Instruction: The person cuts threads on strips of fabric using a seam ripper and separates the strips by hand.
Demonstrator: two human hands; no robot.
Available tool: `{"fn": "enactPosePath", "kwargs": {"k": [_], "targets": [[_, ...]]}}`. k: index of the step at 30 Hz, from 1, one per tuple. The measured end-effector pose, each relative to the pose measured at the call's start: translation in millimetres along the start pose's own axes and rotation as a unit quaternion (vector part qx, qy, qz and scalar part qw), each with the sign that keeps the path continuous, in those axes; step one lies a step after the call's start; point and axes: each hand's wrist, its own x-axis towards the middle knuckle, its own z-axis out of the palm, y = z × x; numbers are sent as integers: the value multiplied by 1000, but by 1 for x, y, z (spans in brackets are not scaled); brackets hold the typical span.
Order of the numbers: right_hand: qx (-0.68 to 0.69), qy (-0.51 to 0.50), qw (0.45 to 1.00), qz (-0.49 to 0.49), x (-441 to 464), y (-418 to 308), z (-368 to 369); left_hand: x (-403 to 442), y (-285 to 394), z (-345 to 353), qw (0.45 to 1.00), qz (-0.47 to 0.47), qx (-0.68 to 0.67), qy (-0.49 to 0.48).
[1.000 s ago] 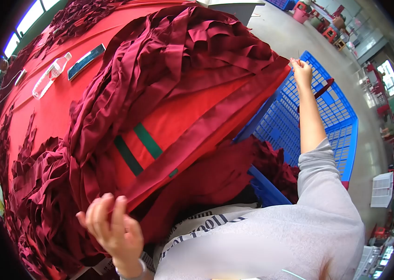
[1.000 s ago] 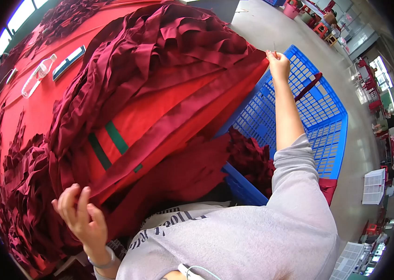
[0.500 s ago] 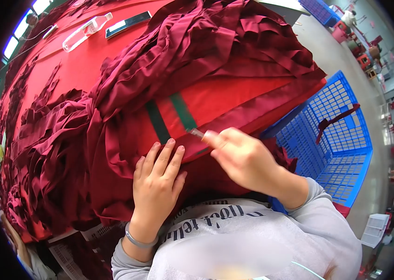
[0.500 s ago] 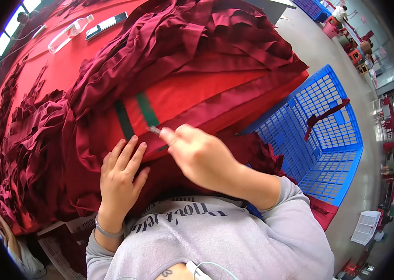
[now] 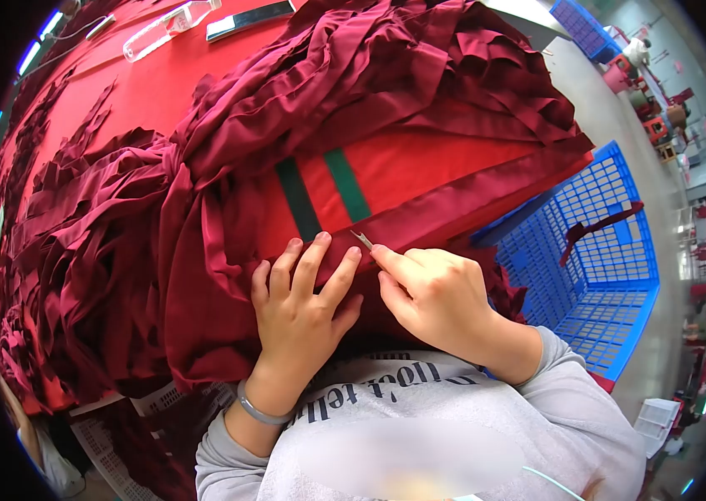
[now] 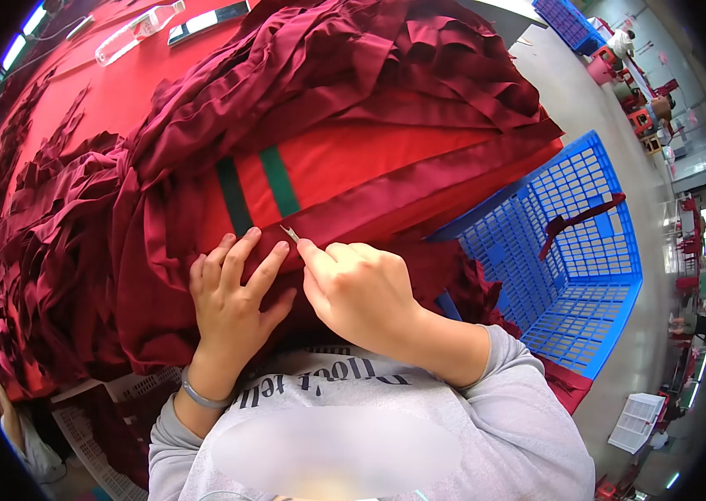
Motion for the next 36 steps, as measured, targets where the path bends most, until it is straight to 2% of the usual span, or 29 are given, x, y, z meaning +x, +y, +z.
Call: {"fn": "enactPosePath", "kwargs": {"k": [8,14,15,17,23,25,36], "targets": [[-6,-2,1000,3,2,-5,0,2,3,-1,1000,-7,0,-6],[3,80,996,41,10,-4,15,-1,3,-1,1000,-12,0,-12],[-9,118,992,53,14,2,17,-2,3,-1,1000,-11,0,-12],[25,155,981,111,19,12,12,-2,3,-1,1000,-10,-2,-10],[47,26,998,-11,1,-2,1,-4,-3,-4,998,-18,-63,-16],[32,3,999,-16,1,-5,3,-5,-3,-3,998,-15,-56,-13],[26,8,1000,-4,7,-12,8,-4,-2,1,999,-18,-43,1]]}}
